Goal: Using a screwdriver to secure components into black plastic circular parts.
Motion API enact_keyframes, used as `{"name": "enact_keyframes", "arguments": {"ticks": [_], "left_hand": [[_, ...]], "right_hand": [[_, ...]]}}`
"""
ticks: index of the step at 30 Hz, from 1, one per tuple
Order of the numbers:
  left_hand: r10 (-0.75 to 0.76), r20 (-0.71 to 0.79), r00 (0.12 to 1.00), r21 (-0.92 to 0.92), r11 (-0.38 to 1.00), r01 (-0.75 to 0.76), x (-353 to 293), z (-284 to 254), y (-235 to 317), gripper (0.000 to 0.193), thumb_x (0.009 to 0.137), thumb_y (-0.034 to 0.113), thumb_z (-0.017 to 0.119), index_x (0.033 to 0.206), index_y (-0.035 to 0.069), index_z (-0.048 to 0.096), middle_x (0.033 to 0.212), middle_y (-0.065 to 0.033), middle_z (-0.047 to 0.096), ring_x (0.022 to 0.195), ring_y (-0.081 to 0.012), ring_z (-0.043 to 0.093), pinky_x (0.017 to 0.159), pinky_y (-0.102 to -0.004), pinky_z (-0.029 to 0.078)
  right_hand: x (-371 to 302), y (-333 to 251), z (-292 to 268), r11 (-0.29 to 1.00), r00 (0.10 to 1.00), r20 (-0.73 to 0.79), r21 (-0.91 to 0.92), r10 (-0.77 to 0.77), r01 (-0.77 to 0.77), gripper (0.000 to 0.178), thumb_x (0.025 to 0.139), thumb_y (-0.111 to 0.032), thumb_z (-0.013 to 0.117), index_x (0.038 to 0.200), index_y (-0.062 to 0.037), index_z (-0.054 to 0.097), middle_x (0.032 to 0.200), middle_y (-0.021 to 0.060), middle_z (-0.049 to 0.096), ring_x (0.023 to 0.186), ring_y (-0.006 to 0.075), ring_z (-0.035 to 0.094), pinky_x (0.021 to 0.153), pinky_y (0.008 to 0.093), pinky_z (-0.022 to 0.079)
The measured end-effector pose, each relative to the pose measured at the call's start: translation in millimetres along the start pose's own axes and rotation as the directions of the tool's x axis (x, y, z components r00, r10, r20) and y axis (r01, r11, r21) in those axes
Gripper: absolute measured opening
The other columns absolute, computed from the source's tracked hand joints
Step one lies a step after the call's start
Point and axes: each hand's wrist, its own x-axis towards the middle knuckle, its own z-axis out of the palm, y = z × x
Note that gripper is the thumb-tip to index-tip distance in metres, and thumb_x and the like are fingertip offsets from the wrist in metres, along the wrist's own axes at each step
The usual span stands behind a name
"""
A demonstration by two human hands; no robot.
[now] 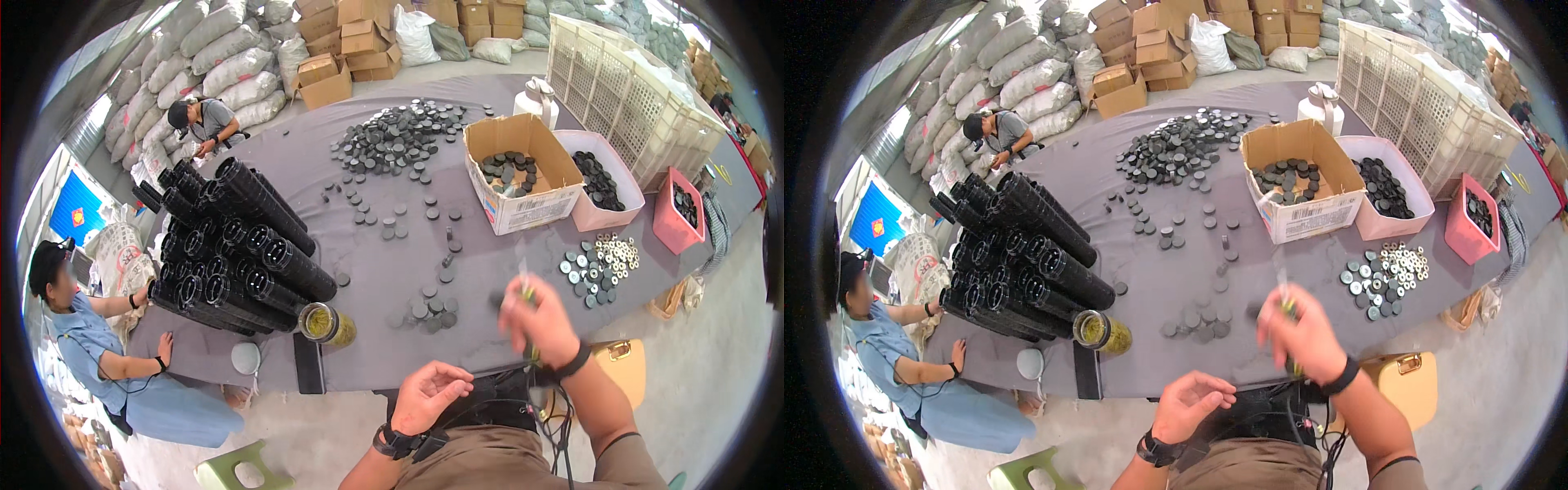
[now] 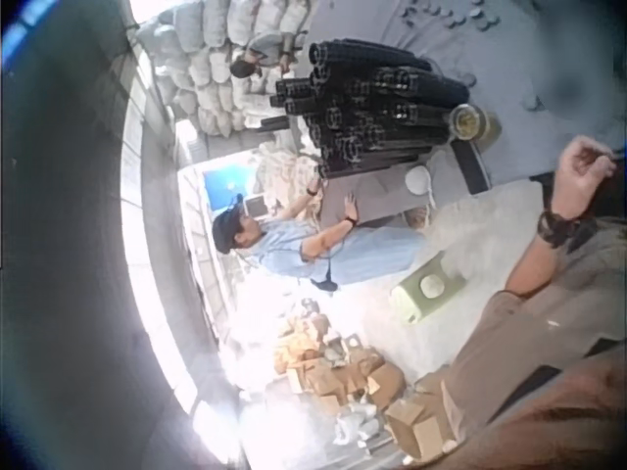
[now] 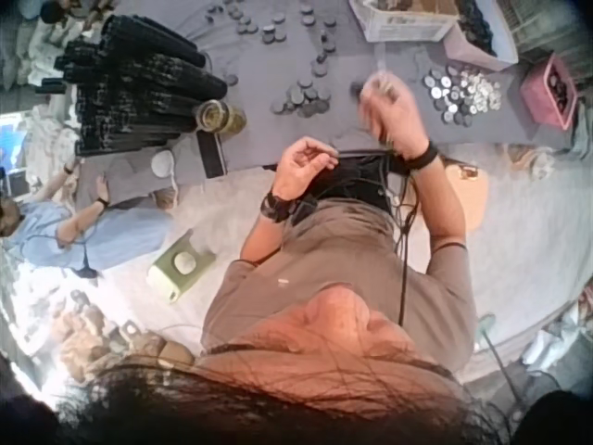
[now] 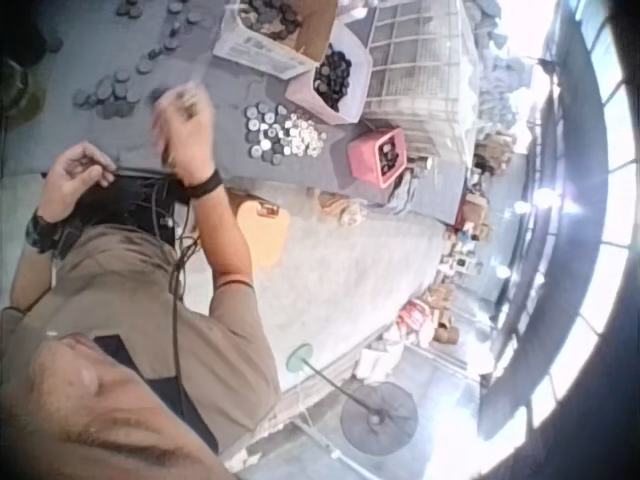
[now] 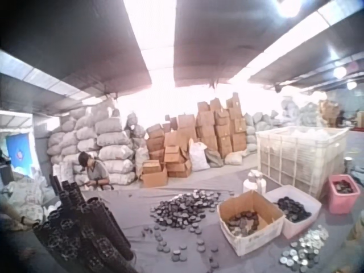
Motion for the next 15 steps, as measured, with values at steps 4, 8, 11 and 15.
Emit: {"name": "enact_keyframes", "arguments": {"ticks": [4,8,11,15], "left_hand": [[0.008,-0.114,0.993,0.151,0.988,0.009,7.7,-4.4,-6.2,0.019,0.098,0.011,0.068,0.111,-0.002,0.064,0.112,-0.0108,0.070,0.100,-0.0149,0.068,0.087,-0.0294,0.056],[0.130,-0.243,0.961,0.443,0.896,-0.009,20.3,-20.2,-18.2,0.021,0.093,0.012,0.072,0.109,-0.001,0.066,0.109,-0.0104,0.071,0.094,-0.0166,0.068,0.081,-0.0300,0.056],[0.475,-0.178,0.862,0.870,0.486,-0.088,38.9,-43.4,-21.1,0.033,0.079,0.006,0.077,0.110,0.002,0.068,0.105,-0.0141,0.069,0.091,-0.0292,0.067,0.078,-0.0346,0.055],[0.629,-0.145,0.764,0.976,0.217,0.007,63.1,-60.7,-8.0,0.035,0.076,0.002,0.076,0.110,0.003,0.068,0.111,-0.0143,0.065,0.109,-0.0351,0.058,0.093,-0.0418,0.049]], "right_hand": [[42.3,-37.4,-3.2,0.935,0.953,-0.219,0.242,-0.208,0.260,0.036,0.102,-0.017,0.059,0.133,-0.0020,0.049,0.109,0.0163,0.071,0.043,0.0101,0.051,0.042,0.0269,0.049],[24.1,-21.7,-0.5,0.979,0.991,-0.048,0.156,-0.127,0.133,0.040,0.100,-0.011,0.059,0.138,0.0005,0.051,0.100,0.0139,0.072,0.044,0.0094,0.053,0.042,0.0260,0.049],[-5.5,9.9,-0.8,0.990,0.999,-0.003,0.135,-0.039,0.039,0.038,0.099,-0.009,0.059,0.136,0.0009,0.052,0.095,0.0145,0.072,0.044,0.0098,0.054,0.042,0.0256,0.049],[-36.7,44.0,-2.8,0.990,0.998,0.013,0.124,0.066,-0.067,0.034,0.099,-0.007,0.059,0.131,0.0026,0.054,0.090,0.0148,0.071,0.044,0.0102,0.054,0.043,0.0248,0.049]]}}
